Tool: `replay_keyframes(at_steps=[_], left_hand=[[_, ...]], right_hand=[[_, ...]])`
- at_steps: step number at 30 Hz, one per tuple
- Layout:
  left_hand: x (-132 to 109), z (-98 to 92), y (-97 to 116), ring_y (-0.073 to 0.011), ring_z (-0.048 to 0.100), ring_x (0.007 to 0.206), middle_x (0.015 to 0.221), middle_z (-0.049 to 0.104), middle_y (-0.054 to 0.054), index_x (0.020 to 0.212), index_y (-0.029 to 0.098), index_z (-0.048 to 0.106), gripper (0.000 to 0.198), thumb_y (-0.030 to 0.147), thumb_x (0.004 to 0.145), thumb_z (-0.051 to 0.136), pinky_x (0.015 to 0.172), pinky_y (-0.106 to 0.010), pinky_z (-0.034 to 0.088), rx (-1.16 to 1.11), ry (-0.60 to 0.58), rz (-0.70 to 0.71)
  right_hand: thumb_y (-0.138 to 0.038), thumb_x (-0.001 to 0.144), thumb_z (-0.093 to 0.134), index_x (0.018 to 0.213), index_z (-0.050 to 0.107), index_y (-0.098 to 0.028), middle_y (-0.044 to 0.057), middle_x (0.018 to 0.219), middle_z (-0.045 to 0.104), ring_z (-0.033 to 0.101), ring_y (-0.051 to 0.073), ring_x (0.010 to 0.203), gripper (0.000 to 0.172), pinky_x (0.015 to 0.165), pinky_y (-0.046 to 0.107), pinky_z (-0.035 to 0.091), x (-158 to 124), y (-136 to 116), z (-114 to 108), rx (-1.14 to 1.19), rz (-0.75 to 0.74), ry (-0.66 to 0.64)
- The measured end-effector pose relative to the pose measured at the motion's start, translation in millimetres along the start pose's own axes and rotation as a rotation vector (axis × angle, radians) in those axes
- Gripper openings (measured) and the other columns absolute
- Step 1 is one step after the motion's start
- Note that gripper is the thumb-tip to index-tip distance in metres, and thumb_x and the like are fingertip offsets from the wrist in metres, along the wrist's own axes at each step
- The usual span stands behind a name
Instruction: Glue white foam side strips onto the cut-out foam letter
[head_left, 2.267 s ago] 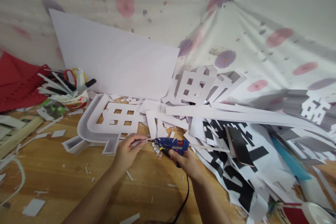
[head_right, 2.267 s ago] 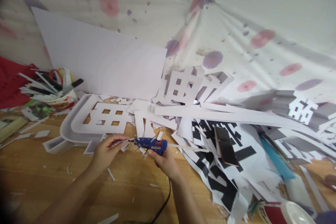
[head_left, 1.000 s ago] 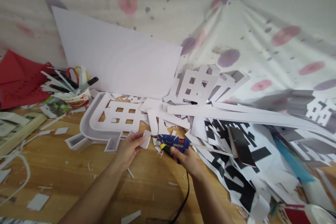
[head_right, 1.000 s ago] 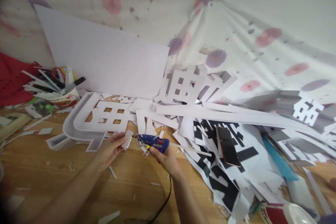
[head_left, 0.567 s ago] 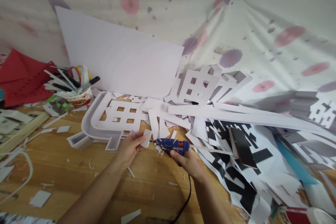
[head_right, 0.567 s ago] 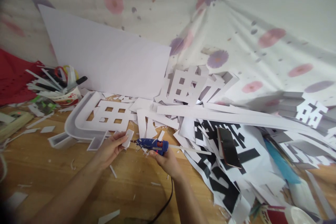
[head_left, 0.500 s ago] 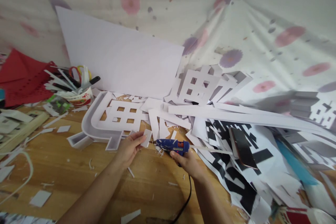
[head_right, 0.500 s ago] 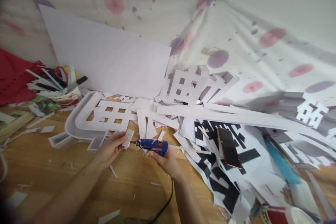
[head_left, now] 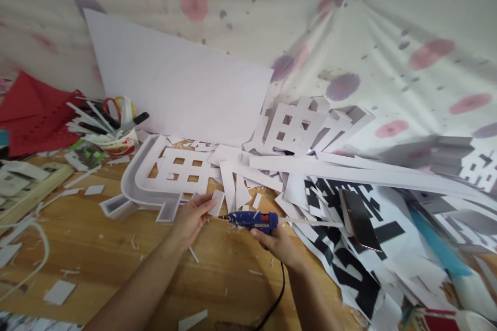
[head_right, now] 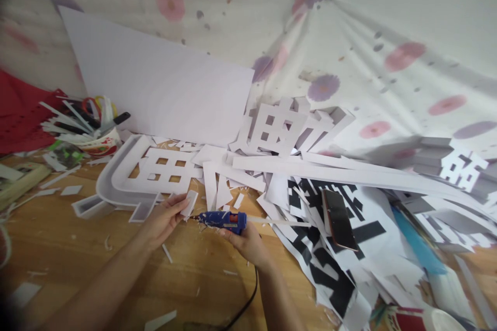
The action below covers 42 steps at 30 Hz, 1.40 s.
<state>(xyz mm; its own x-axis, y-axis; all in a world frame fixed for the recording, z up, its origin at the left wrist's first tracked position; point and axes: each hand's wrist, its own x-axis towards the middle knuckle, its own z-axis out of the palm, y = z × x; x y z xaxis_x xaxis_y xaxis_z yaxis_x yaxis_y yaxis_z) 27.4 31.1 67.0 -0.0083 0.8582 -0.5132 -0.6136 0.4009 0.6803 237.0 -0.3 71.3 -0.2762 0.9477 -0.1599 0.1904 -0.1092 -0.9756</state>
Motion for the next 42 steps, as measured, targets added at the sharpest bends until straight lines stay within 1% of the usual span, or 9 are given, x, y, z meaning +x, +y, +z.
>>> replay_keyframes(at_steps=[4, 8, 11, 13, 15, 17, 26, 32, 42], left_hand=[[1, -1.3, -1, -0.0129, 0.065, 0.074, 0.078, 0.072, -0.003, 0.082, 0.013, 0.068, 0.034, 0.014, 0.049, 0.078, 0.070, -0.021, 0.051, 0.043, -0.035, 0.084], [3, -4.5, -6, -0.0184, 0.062, 0.093, 0.096, 0.069, -0.006, 0.096, 0.014, 0.064, 0.046, 0.020, 0.052, 0.076, 0.083, -0.029, 0.048, 0.253, -0.016, 0.313], [3, -6.9, -13, -0.0164, 0.062, 0.089, 0.104, 0.061, -0.007, 0.111, 0.019, 0.054, 0.051, 0.021, 0.062, 0.068, 0.081, -0.030, 0.049, 0.528, 0.004, 0.582], [2, -7.6, -16, -0.0152, 0.063, 0.085, 0.105, 0.057, -0.006, 0.118, 0.022, 0.047, 0.052, 0.019, 0.068, 0.062, 0.078, -0.030, 0.050, 0.722, 0.016, 0.743], [1, -7.4, -19, -0.0155, 0.063, 0.084, 0.104, 0.055, -0.006, 0.120, 0.023, 0.043, 0.051, 0.017, 0.071, 0.057, 0.077, -0.030, 0.050, 0.880, 0.015, 0.853], [-1, -6.8, -19, -0.0161, 0.063, 0.085, 0.102, 0.055, -0.006, 0.121, 0.022, 0.040, 0.050, 0.016, 0.073, 0.054, 0.077, -0.031, 0.050, 0.974, 0.011, 0.917], [-5, -5.9, -16, -0.0173, 0.061, 0.093, 0.099, 0.058, -0.006, 0.124, 0.024, 0.034, 0.054, 0.014, 0.075, 0.053, 0.084, -0.033, 0.047, 1.037, -0.003, 0.987], [-5, -4.8, -17, -0.0157, 0.063, 0.086, 0.098, 0.056, -0.005, 0.122, 0.024, 0.036, 0.052, 0.014, 0.074, 0.052, 0.081, -0.032, 0.048, 1.024, -0.014, 0.985], [-6, -4.8, -16, -0.0163, 0.063, 0.087, 0.097, 0.058, -0.006, 0.122, 0.022, 0.038, 0.051, 0.013, 0.073, 0.052, 0.081, -0.031, 0.048, 1.043, -0.013, 1.000]], right_hand=[[-0.060, 0.063, 0.064, 0.067, 0.053, -0.018, -0.006, 0.049, 0.039, 0.032, 0.007, 0.045, 0.044, 0.041, 0.020, 0.026, 1, -2, -2, 0.021, 0.071, 0.068], [-0.067, 0.061, 0.061, 0.062, 0.051, -0.017, -0.005, 0.046, 0.041, 0.034, 0.007, 0.043, 0.051, 0.041, 0.021, 0.027, 4, -3, -5, 0.016, 0.070, 0.189], [-0.065, 0.063, 0.061, 0.064, 0.053, -0.017, -0.003, 0.047, 0.043, 0.036, 0.008, 0.044, 0.049, 0.042, 0.022, 0.028, 7, -2, -4, 0.015, 0.020, 0.254], [-0.064, 0.065, 0.061, 0.068, 0.056, -0.017, -0.004, 0.048, 0.042, 0.036, 0.009, 0.045, 0.047, 0.042, 0.022, 0.028, 8, -1, -2, 0.011, -0.011, 0.259], [-0.062, 0.066, 0.061, 0.073, 0.059, -0.017, -0.005, 0.047, 0.040, 0.033, 0.008, 0.045, 0.045, 0.041, 0.022, 0.028, 10, 0, 1, -0.004, -0.029, 0.249], [-0.060, 0.066, 0.062, 0.078, 0.061, -0.017, -0.005, 0.049, 0.040, 0.032, 0.008, 0.045, 0.045, 0.042, 0.021, 0.028, 11, 2, 3, -0.019, -0.031, 0.232], [-0.056, 0.068, 0.062, 0.090, 0.064, -0.017, -0.003, 0.056, 0.048, 0.037, 0.008, 0.048, 0.046, 0.041, 0.020, 0.029, 13, 7, 0, -0.024, 0.001, 0.215], [-0.061, 0.066, 0.061, 0.083, 0.063, -0.017, -0.002, 0.049, 0.046, 0.040, 0.011, 0.046, 0.047, 0.040, 0.022, 0.031, 13, 7, -2, -0.035, -0.003, 0.252], [-0.061, 0.067, 0.061, 0.083, 0.062, -0.017, -0.002, 0.052, 0.048, 0.041, 0.011, 0.046, 0.046, 0.042, 0.022, 0.033, 15, 11, -2, -0.049, 0.003, 0.269]])
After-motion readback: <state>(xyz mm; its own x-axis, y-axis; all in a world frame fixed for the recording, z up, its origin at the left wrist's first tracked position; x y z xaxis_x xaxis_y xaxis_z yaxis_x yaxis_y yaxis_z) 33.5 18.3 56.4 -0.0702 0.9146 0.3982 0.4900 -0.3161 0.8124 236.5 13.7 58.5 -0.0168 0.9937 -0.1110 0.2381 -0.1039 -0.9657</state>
